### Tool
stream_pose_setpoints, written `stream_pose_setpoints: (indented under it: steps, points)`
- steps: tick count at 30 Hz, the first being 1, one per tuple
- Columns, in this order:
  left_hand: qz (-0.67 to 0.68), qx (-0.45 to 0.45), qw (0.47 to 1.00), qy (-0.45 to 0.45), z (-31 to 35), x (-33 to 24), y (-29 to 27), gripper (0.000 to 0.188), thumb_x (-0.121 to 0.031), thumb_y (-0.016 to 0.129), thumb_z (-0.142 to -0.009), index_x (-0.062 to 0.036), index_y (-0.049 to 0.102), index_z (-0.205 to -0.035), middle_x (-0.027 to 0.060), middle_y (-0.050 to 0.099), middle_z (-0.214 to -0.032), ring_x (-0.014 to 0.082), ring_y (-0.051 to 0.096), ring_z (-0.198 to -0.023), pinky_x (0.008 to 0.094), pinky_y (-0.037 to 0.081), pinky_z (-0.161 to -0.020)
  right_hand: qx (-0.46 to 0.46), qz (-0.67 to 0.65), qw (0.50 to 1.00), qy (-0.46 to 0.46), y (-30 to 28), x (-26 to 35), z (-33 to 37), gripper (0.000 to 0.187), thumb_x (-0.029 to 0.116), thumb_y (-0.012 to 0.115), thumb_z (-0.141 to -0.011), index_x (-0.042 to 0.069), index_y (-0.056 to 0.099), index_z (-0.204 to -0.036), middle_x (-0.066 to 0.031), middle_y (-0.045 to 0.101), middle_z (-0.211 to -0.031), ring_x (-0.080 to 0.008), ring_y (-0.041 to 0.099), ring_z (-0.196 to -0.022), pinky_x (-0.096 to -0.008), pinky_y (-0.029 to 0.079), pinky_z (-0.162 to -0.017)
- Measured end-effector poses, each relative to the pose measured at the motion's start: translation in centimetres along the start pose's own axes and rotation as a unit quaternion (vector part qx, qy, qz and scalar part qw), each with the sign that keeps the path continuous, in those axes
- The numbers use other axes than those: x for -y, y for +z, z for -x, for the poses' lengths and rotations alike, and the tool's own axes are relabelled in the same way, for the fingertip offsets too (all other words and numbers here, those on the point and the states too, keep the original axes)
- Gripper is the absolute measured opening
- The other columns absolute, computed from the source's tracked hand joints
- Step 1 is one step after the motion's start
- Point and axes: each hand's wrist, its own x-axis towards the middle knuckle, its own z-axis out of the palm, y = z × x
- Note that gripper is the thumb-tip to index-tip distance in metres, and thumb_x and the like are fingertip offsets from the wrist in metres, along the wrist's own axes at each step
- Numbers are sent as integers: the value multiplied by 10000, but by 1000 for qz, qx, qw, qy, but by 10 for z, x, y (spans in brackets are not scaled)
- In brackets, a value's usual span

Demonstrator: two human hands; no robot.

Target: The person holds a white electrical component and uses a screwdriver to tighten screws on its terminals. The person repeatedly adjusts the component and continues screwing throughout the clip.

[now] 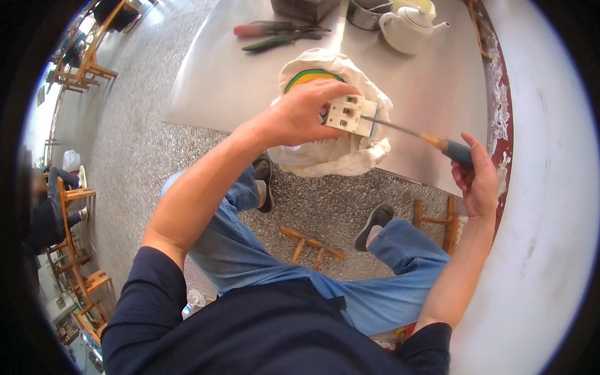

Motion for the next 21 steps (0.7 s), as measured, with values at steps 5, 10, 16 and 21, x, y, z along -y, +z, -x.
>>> stream_pose_setpoints:
  steps: [5, 10, 16, 21]
  points:
    - [1, 5, 1000, -4, 0, -3, -2, 614, -135, 831, -779, -58, 590, -1338, 162, 648, -1185, 312, 635, -1114, 396, 539, -954, 37, -20, 995, -94, 8, -2, 8, 571, 323, 598, -1049, 1, 457, -1499, -106, 680, -1029, -73, 539, -679, -171, 361, -501]
    - [-18, -1, 1000, 4, 0, -3, -1, 623, -167, 844, -776, -59, 590, -1334, 166, 650, -1183, 336, 615, -1145, 412, 499, -1002, 65, 4, 998, -24, -15, -6, -4, 638, 335, 625, -1027, 6, 412, -1531, -131, 674, -1139, -85, 567, -785, -170, 365, -505]
    - [-21, -9, 1000, 19, 0, -1, 0, 597, -173, 835, -784, -43, 594, -1314, 160, 664, -1192, 333, 614, -1158, 416, 493, -1015, 22, -60, 995, -75, 15, -1, 9, 728, 317, 669, -982, 10, 359, -1566, -126, 672, -1105, -92, 554, -709, -164, 351, -490]
    - [-16, 5, 1000, 7, -1, -6, -3, 601, -178, 836, -780, -42, 596, -1313, 159, 667, -1211, 332, 611, -1172, 416, 488, -1028, 80, -24, 995, -57, -2, 0, 5, 689, 344, 638, -1006, 9, 384, -1552, -110, 671, -1037, -69, 529, -665, -165, 321, -458]
